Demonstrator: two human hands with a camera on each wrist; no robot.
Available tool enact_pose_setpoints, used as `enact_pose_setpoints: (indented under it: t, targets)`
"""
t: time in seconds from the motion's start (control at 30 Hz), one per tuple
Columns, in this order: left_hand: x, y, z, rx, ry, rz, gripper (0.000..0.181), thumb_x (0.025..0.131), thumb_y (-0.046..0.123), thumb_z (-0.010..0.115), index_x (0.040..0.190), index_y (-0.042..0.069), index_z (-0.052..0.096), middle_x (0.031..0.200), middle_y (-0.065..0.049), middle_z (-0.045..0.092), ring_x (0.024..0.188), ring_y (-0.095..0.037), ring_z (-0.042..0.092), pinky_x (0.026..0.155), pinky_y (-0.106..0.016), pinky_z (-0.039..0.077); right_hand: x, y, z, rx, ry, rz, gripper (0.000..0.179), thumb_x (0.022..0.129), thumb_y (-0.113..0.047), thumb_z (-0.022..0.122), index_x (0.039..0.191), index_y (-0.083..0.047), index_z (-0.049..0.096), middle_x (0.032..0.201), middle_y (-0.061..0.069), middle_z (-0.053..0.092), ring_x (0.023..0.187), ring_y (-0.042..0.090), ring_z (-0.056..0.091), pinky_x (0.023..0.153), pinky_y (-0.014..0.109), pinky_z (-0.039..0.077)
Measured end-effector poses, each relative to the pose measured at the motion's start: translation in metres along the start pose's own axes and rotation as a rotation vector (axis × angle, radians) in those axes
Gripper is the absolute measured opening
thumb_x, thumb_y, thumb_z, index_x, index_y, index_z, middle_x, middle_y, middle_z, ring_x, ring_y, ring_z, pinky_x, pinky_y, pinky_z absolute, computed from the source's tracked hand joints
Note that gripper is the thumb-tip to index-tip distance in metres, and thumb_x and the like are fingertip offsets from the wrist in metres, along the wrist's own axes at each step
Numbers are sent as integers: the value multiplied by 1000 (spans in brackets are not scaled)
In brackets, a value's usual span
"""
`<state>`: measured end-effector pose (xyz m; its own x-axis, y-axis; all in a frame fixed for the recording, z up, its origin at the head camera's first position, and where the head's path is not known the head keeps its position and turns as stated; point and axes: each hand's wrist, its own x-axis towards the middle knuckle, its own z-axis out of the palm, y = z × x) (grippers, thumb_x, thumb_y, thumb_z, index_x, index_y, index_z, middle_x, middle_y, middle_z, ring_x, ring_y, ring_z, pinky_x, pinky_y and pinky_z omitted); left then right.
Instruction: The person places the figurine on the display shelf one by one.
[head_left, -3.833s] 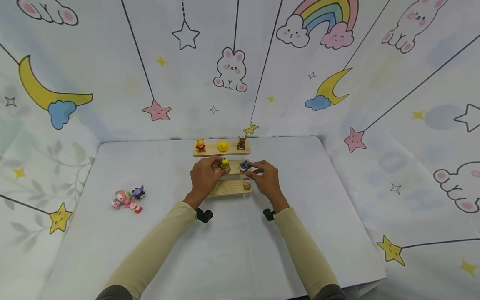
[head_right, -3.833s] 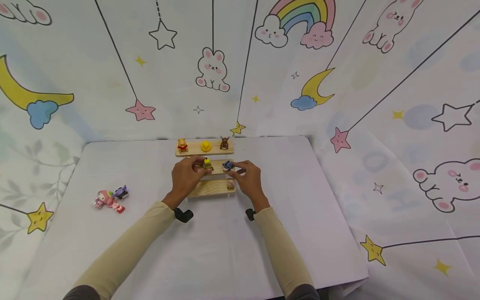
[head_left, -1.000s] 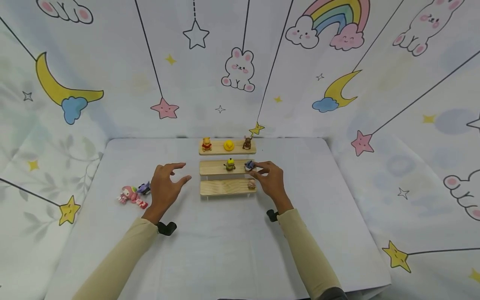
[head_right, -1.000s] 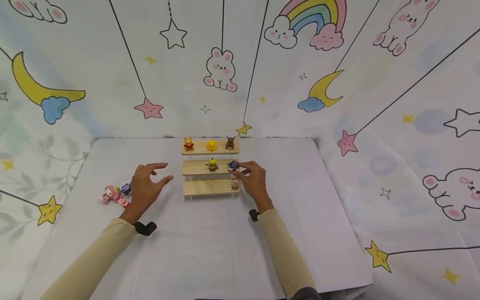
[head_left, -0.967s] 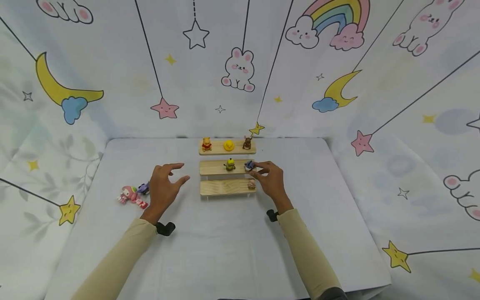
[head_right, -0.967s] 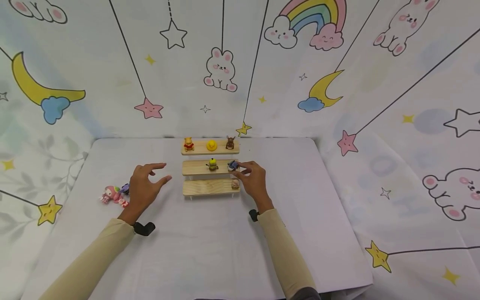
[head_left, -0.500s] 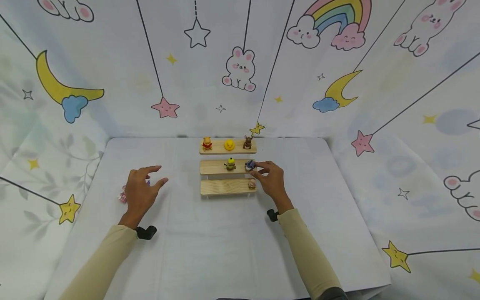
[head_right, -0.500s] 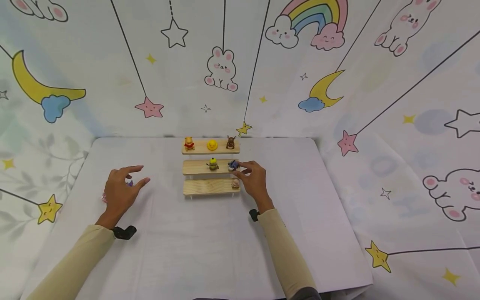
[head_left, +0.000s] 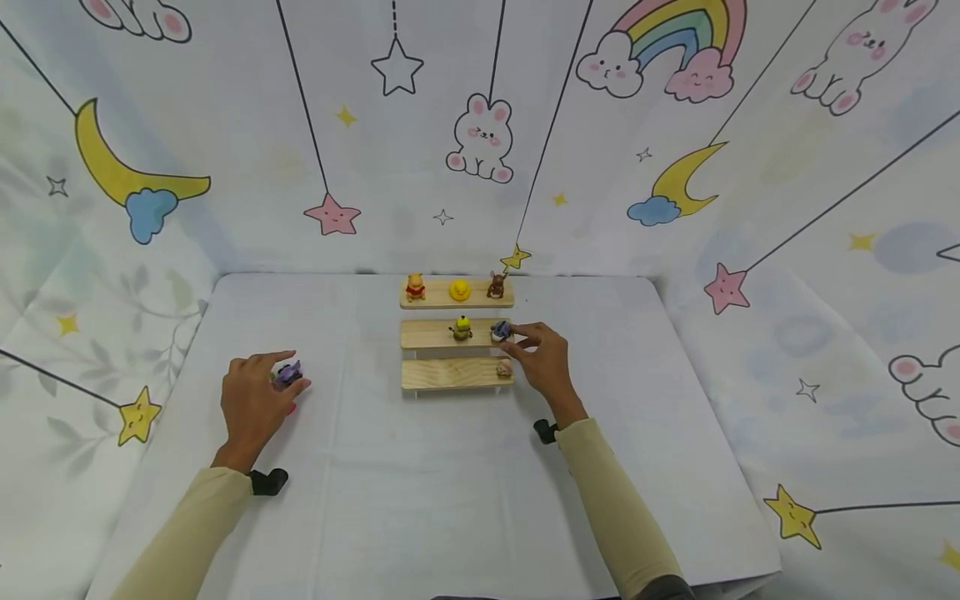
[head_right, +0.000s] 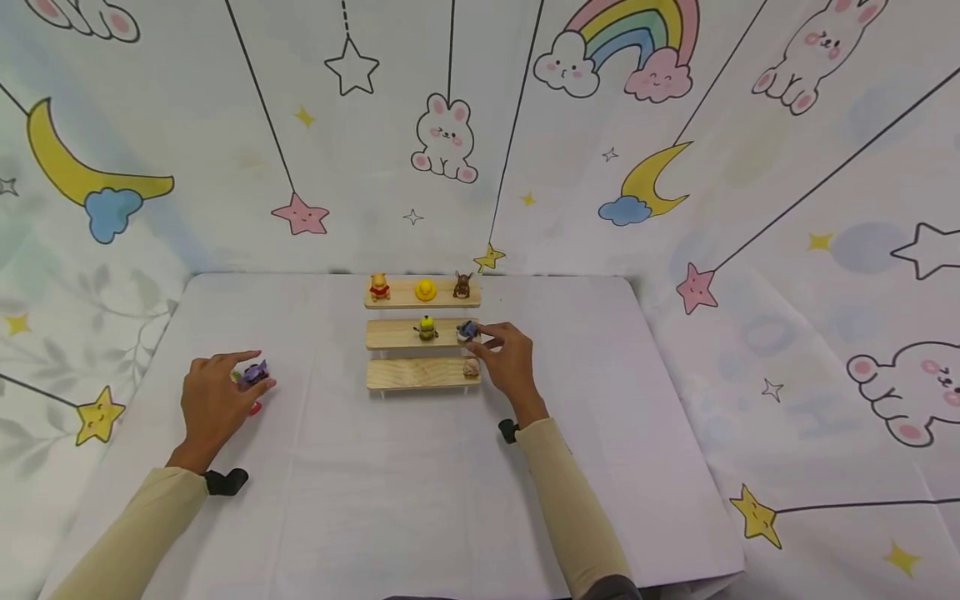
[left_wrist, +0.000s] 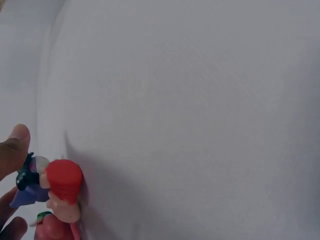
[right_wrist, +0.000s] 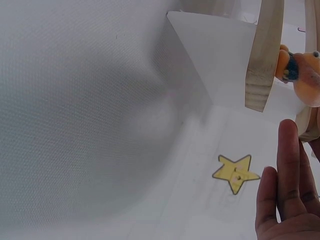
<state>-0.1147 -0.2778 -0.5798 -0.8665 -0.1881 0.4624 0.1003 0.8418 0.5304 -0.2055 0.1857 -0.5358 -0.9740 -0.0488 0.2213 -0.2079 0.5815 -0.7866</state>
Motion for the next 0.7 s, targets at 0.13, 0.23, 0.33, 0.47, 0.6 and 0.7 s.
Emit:
enact_pose_setpoints:
  t: [0.13, 0.23, 0.33, 0.47, 0.6, 0.7]
  targets:
    - [-4, -6, 1, 36, -10, 0, 52, 73, 9, 96, 121, 3, 77, 118, -32, 72, 105, -51, 55, 86, -63, 41, 0, 0, 0, -2, -2, -11, 42, 88, -29, 87, 127, -17, 79, 118, 8, 75, 96, 27, 76, 88, 49, 62]
    - [-5, -9, 2, 60, -4, -3, 47, 74, 8, 95, 117, 2, 77, 115, -31, 73, 106, -50, 55, 83, -62, 40, 0, 0, 0, -2, -4, -10, 42, 88, -30, 87, 127, -17, 79, 118, 8, 75, 97, 27, 76, 88, 49, 62]
    - [-4, -10, 2, 74, 6, -3, 43, 76, 10, 94, 115, 2, 78, 111, -29, 75, 106, -48, 56, 81, -59, 39, 0, 0, 0, -4, -4, -9, 42, 88, -30, 87, 127, -17, 79, 118, 8, 75, 97, 27, 76, 88, 49, 62]
    - [-2, -10, 3, 81, 16, -4, 39, 78, 11, 93, 113, 3, 80, 107, -28, 77, 106, -46, 56, 79, -56, 37, 0, 0, 0, -9, -4, -10, 42, 88, -30, 87, 127, -17, 79, 118, 7, 75, 97, 26, 76, 88, 48, 62]
    - [2, -8, 4, 68, 26, -11, 37, 80, 12, 93, 114, 3, 80, 106, -28, 77, 105, -46, 56, 80, -56, 37, 0, 1, 0, -13, -5, -13, 43, 88, -31, 87, 128, -18, 79, 118, 7, 75, 97, 26, 76, 88, 47, 62]
    - [6, -5, 5, 39, 27, -18, 37, 82, 13, 92, 115, 2, 80, 106, -29, 77, 105, -46, 56, 81, -56, 35, 0, 1, 0, -10, -3, -19, 43, 88, -31, 87, 128, -18, 79, 118, 7, 75, 97, 26, 76, 87, 47, 63]
